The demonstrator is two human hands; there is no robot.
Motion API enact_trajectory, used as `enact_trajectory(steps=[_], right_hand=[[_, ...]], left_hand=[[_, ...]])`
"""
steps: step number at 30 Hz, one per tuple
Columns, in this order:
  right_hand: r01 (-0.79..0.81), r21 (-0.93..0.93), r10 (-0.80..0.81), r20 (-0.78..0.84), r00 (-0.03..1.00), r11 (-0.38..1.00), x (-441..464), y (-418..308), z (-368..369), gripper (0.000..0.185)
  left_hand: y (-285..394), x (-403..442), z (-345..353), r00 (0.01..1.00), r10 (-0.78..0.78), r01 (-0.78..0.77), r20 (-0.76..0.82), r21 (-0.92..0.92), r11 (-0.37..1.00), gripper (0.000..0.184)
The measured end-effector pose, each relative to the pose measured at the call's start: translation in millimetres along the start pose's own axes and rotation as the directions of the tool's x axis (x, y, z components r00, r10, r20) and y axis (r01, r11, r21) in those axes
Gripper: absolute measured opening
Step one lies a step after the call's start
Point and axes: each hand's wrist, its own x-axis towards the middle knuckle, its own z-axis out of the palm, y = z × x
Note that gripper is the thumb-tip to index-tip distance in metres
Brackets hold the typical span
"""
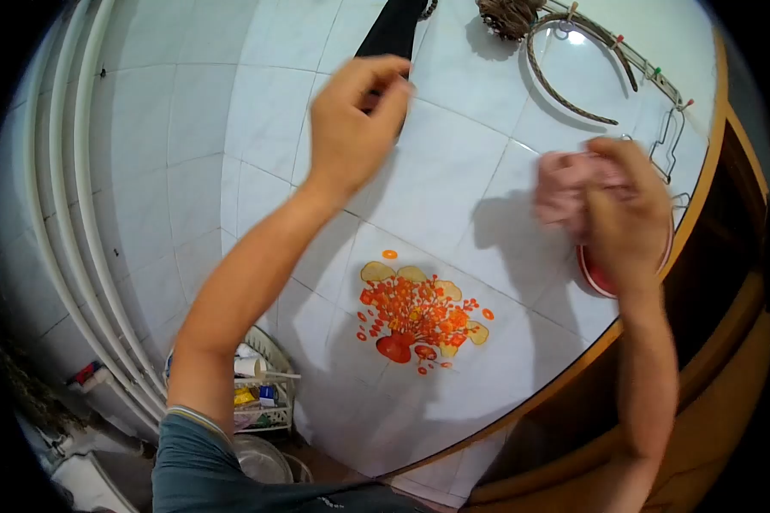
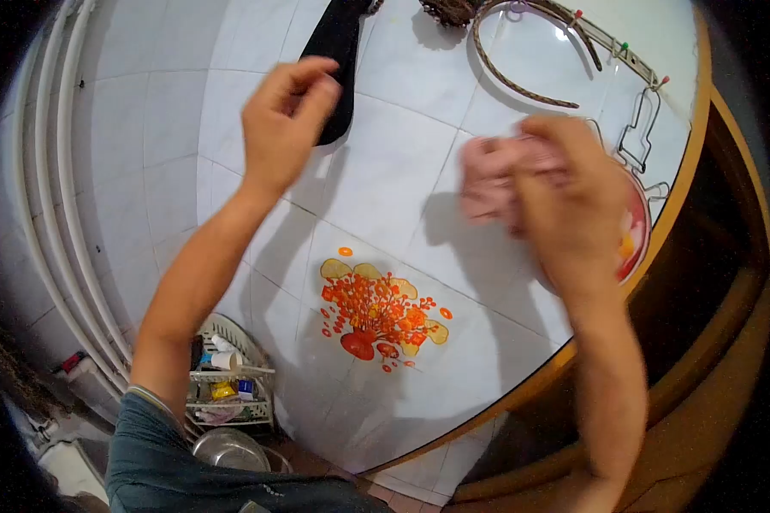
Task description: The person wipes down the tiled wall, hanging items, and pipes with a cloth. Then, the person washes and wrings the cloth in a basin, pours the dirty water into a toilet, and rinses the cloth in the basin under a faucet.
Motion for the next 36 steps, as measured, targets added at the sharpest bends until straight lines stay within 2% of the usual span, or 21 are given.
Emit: enact_trajectory(steps=[1, 3, 5, 6, 7, 9, 11, 13, 15, 17, 19, 21, 23, 25, 26, 28, 29, 31, 33, 35, 36], right_hand=[[0.213, -0.07, -0.213, 0.002, 0.977, 0.975, -4, -3, 17, 0.018], [0.321, -0.167, -0.326, -0.004, 0.945, 0.932, -6, -4, 44, 0.023], [0.289, -0.175, -0.307, -0.084, 0.948, 0.941, 0, 4, 64, 0.027], [0.254, -0.185, -0.285, -0.165, 0.944, 0.949, -2, 6, 72, 0.032], [0.252, -0.181, -0.282, -0.162, 0.946, 0.951, -9, 7, 79, 0.032], [0.246, -0.225, -0.252, 0.004, 0.968, 0.943, -24, 9, 100, 0.041], [0.283, -0.295, -0.285, 0.034, 0.958, 0.913, -57, 10, 117, 0.045], [0.399, -0.261, -0.377, 0.132, 0.917, 0.879, -72, 6, 122, 0.047], [0.431, -0.228, -0.407, 0.149, 0.901, 0.873, -68, 8, 127, 0.046], [0.471, -0.289, -0.445, 0.155, 0.882, 0.833, -40, 11, 133, 0.044], [0.458, -0.334, -0.475, 0.036, 0.879, 0.824, 1, 19, 147, 0.04], [0.442, -0.357, -0.513, -0.132, 0.848, 0.822, 45, 23, 158, 0.038], [0.423, -0.394, -0.517, -0.172, 0.839, 0.816, 77, 23, 166, 0.034], [0.445, -0.342, -0.54, -0.27, 0.797, 0.828, 100, 3, 168, 0.023], [0.445, -0.347, -0.542, -0.266, 0.797, 0.826, 101, 2, 174, 0.023], [0.513, -0.434, -0.597, -0.074, 0.799, 0.741, 100, -2, 184, 0.032], [0.519, -0.437, -0.603, -0.071, 0.794, 0.735, 105, -3, 183, 0.032], [0.342, -0.261, -0.38, -0.113, 0.918, 0.903, 115, -4, 179, 0.033], [0.294, -0.362, -0.361, -0.135, 0.923, 0.885, 111, -7, 189, 0.032], [0.513, -0.44, -0.549, 0.053, 0.834, 0.737, 102, -21, 183, 0.031], [0.339, -0.426, -0.311, 0.135, 0.941, 0.839, 104, -30, 173, 0.029]], left_hand=[[4, -13, 4, 0.997, 0.044, -0.047, 0.063, 0.034, 0.998, 0.02], [9, -34, 11, 0.99, -0.065, 0.061, 0.127, 0.036, 0.998, 0.021], [6, -44, 12, 0.97, -0.151, 0.147, 0.188, 0.037, 0.988, 0.022], [-2, -48, 10, 0.984, -0.045, 0.019, 0.171, 0.151, 0.988, 0.023], [-7, -50, 7, 0.984, 0.061, -0.105, 0.167, 0.264, 0.959, 0.025], [-11, -47, -7, 0.989, 0.044, -0.082, 0.143, 0.273, 0.958, 0.029], [-19, -42, -25, 0.993, 0.102, -0.118, 0.059, 0.472, 0.874, 0.032], [-26, -39, -38, 0.995, 0.066, -0.098, 0.078, 0.537, 0.838, 0.034], [-39, -37, -42, 0.996, -0.033, -0.02, 0.088, 0.545, 0.838, 0.034], [-51, -29, -43, 0.988, -0.088, 0.014, 0.125, 0.499, 0.867, 0.033], [-60, -21, -42, 0.946, -0.28, 0.222, 0.164, 0.3, 0.928, 0.034], [-60, -15, -45, 0.973, -0.203, 0.156, 0.111, 0.334, 0.929, 0.033], [-56, -11, -49, 0.966, -0.258, 0.258, -0.025, 0.176, 0.95, 0.031], [-46, -12, -50, 0.972, -0.235, 0.237, -0.028, 0.134, 0.962, 0.029], [-40, -14, -50, 0.964, -0.265, 0.266, -0.021, 0.12, 0.956, 0.029], [-33, -17, -53, 0.955, -0.296, 0.296, -0.014, 0.104, 0.95, 0.029], [-32, -17, -55, 0.963, -0.268, 0.269, -0.02, 0.12, 0.956, 0.029], [-33, -16, -58, 0.97, -0.242, 0.243, -0.026, 0.136, 0.96, 0.028], [-35, -16, -59, 0.976, -0.214, 0.216, -0.038, 0.058, 0.975, 0.028], [-28, -17, -61, 0.968, -0.248, 0.249, -0.027, 0.045, 0.967, 0.028], [-25, -18, -64, 0.959, -0.282, 0.282, -0.021, 0.042, 0.958, 0.027]])
